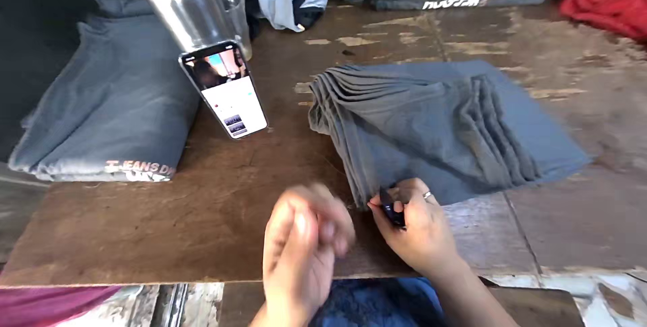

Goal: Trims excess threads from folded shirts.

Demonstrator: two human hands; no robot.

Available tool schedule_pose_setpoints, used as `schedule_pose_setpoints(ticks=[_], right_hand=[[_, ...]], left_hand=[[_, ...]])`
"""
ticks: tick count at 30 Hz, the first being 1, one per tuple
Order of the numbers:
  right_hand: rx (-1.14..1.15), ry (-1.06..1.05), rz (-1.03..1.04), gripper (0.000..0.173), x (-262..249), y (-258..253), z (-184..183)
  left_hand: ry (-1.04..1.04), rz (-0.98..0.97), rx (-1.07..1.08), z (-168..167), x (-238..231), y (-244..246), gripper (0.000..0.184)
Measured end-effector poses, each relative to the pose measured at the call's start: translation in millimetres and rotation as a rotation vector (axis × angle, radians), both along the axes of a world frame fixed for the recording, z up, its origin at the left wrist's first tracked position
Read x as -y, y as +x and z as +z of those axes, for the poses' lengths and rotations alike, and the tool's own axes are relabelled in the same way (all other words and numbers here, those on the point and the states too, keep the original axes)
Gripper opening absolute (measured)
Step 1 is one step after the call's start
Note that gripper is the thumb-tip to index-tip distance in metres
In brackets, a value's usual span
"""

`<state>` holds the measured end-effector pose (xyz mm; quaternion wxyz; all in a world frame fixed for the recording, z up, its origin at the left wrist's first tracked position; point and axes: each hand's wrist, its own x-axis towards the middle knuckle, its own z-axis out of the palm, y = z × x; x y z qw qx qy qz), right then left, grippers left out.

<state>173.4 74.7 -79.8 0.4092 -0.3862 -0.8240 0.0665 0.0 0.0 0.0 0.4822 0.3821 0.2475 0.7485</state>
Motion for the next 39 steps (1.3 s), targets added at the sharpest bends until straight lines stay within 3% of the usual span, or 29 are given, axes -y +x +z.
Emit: schedule_pose_setpoints(ticks=[2, 5, 10, 13, 15, 19, 23, 29, 32, 36, 39], right_hand=[[-0.102, -0.079, 0.043, 0.015, 3.7, 3.6, 0.3], [-0.337, -0.248, 0.189, 0.024, 11.0, 16.4, 6.5], [-0.541, -0.473, 0.497, 0.031, 26.4, 42.4, 13.9], [-0.621, -0.643, 0.722, 0.029, 37.4, 53.2, 20.8], [-0.604, -0.666, 0.767, 0.028, 40.7, 58.5, 23.1], [-0.506, -0.394, 0.475, 0.025, 35.9, 55.7, 20.4], [-0.533, -0.284, 0.368, 0.023, 32.3, 47.1, 20.7], [-0.621, -0.166, 0.241, 0.032, 38.9, 26.1, 22.0], [-0.553, -0.132, 0.132, 0.029, 39.3, 19.7, 21.3], [-0.464, -0.14, 0.161, 0.02, 40.7, 17.9, 20.8], [-0.596, -0.236, 0.348, 0.023, 49.0, 23.3, 22.7]], left_hand=[[-0.173, 0.149, -0.199, -34.5, -12.6, 4.4, 0.027], [-0.261, 0.087, -0.534, -58.7, -10.2, 15.2, 0.044], [-0.111, 0.031, -0.752, -70.3, -1.6, 25.8, 0.056], [-0.06, 0.171, -1.033, -72.3, 1.3, 27.5, 0.068], [-0.001, 0.293, -1.156, -72.7, 2.9, 29.1, 0.065], [0.146, 0.414, -1.09, -71.7, 0.2, 28.9, 0.048], [0.223, 0.393, -0.975, -69.3, -6.6, 28.3, 0.029], [0.202, 0.447, -1.007, -67.6, -3.8, 34.7, 0.034], [0.183, 0.518, -1.068, -67.2, -0.2, 39.1, 0.035], [0.138, 0.512, -1.099, -65.3, 3.4, 40.2, 0.038], [0.14, 0.428, -1.022, -64.3, 2.1, 39.1, 0.039]])
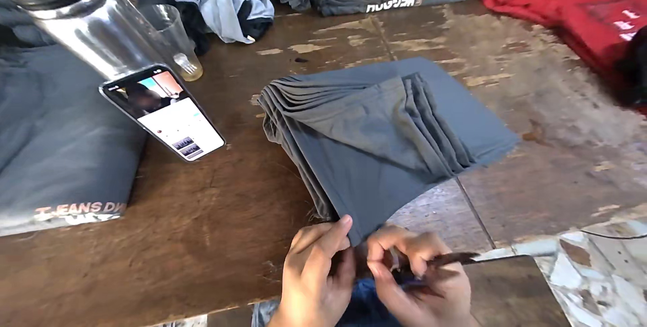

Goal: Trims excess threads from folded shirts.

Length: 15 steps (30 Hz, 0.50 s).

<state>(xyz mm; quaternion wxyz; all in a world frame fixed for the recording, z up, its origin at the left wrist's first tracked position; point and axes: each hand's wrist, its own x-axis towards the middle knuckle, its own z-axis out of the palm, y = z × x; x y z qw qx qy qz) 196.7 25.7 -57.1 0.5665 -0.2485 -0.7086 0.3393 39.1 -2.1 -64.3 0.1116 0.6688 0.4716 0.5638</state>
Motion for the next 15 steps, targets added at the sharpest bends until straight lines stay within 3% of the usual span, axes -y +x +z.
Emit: schedule_pose_setpoints(ticks=[4, 6, 12, 15], right_hand=[[-0.059, -0.061, 0.353, 0.019, 16.4, 13.2, 5.2], [0.009, -0.045, 0.387, 0.017, 17.4, 18.0, 2.9], [0.378, 0.009, -0.112, 0.039, -1.3, 37.2, -16.5], [0.524, 0.075, -0.235, 0.045, -8.5, 42.9, -20.4]], left_hand=[[0.052, -0.051, 0.034, 3.0, -8.4, -1.3, 0.014], [0.059, -0.107, 0.116, 1.0, -12.8, -1.2, 0.009], [-0.154, -0.282, 0.655, 3.1, -9.8, 10.2, 0.006], [-0.218, -0.393, 0.829, 5.2, -5.7, 11.2, 0.007]])
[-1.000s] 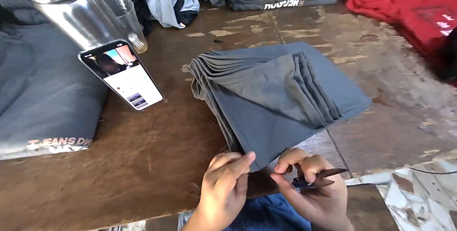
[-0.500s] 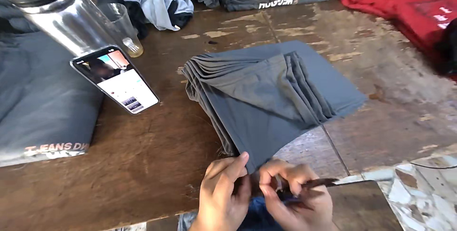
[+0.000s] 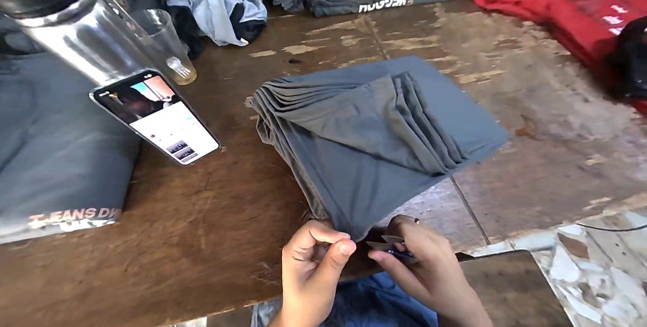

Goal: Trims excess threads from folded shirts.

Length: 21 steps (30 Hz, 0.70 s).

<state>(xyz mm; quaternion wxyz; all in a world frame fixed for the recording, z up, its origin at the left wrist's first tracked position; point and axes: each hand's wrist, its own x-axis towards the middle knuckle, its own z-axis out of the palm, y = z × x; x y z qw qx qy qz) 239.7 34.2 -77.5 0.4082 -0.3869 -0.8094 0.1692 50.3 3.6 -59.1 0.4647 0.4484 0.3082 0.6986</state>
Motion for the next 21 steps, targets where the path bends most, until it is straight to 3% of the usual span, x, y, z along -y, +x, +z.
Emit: schedule_pose_setpoints(ticks=[16, 21], right_hand=[[0.108, 0.15, -0.021, 0.049, -6.3, -17.1, 5.9], [0.059, 0.093, 0.002, 0.049, -5.5, -9.1, 3.4]], left_hand=[[0.039, -0.061, 0.029, 5.4, 4.5, -2.1, 0.009], [0.042, -0.091, 0.044, 6.6, 4.6, -4.8, 0.011]])
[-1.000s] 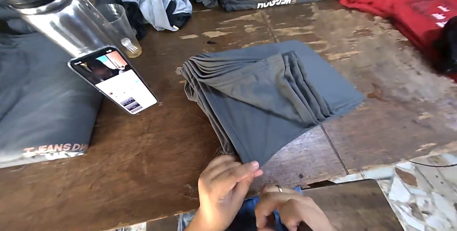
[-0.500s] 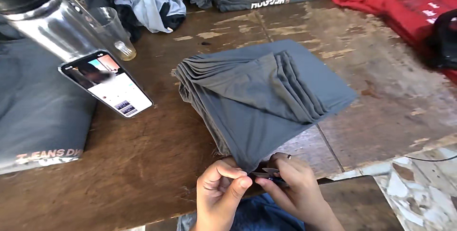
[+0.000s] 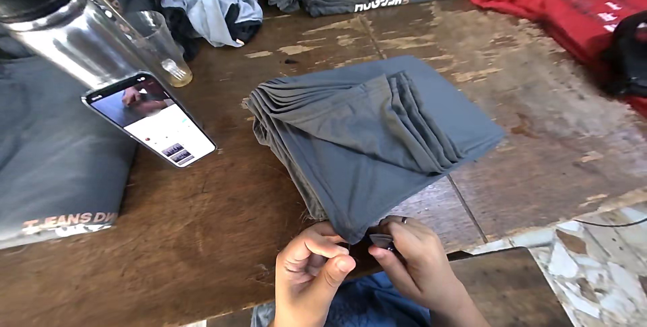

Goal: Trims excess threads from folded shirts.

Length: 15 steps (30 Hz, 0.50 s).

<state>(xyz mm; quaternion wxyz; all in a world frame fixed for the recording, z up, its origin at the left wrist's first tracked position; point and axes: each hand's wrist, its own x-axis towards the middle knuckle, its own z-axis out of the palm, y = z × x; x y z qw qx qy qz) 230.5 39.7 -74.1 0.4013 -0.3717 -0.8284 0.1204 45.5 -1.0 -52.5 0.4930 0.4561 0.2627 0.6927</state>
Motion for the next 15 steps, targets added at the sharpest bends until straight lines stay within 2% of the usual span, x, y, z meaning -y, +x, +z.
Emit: schedule_pose_setpoints(ticks=[8, 12, 15], right_hand=[[-0.002, -0.025, 0.012, 0.048, 3.4, 3.5, 0.4], [-0.04, -0.029, -0.02, 0.047, 2.8, -0.5, 5.3], [-0.193, -0.066, 0.01, 0.043, -0.1, -0.1, 13.6]], left_hand=[[0.068, -0.042, -0.077, -3.3, 3.5, -4.5, 0.009], [0.116, -0.005, -0.257, -0.6, 9.6, -7.2, 0.01], [0.201, 0.158, -0.566, 0.0, 11.6, -6.2, 0.01]])
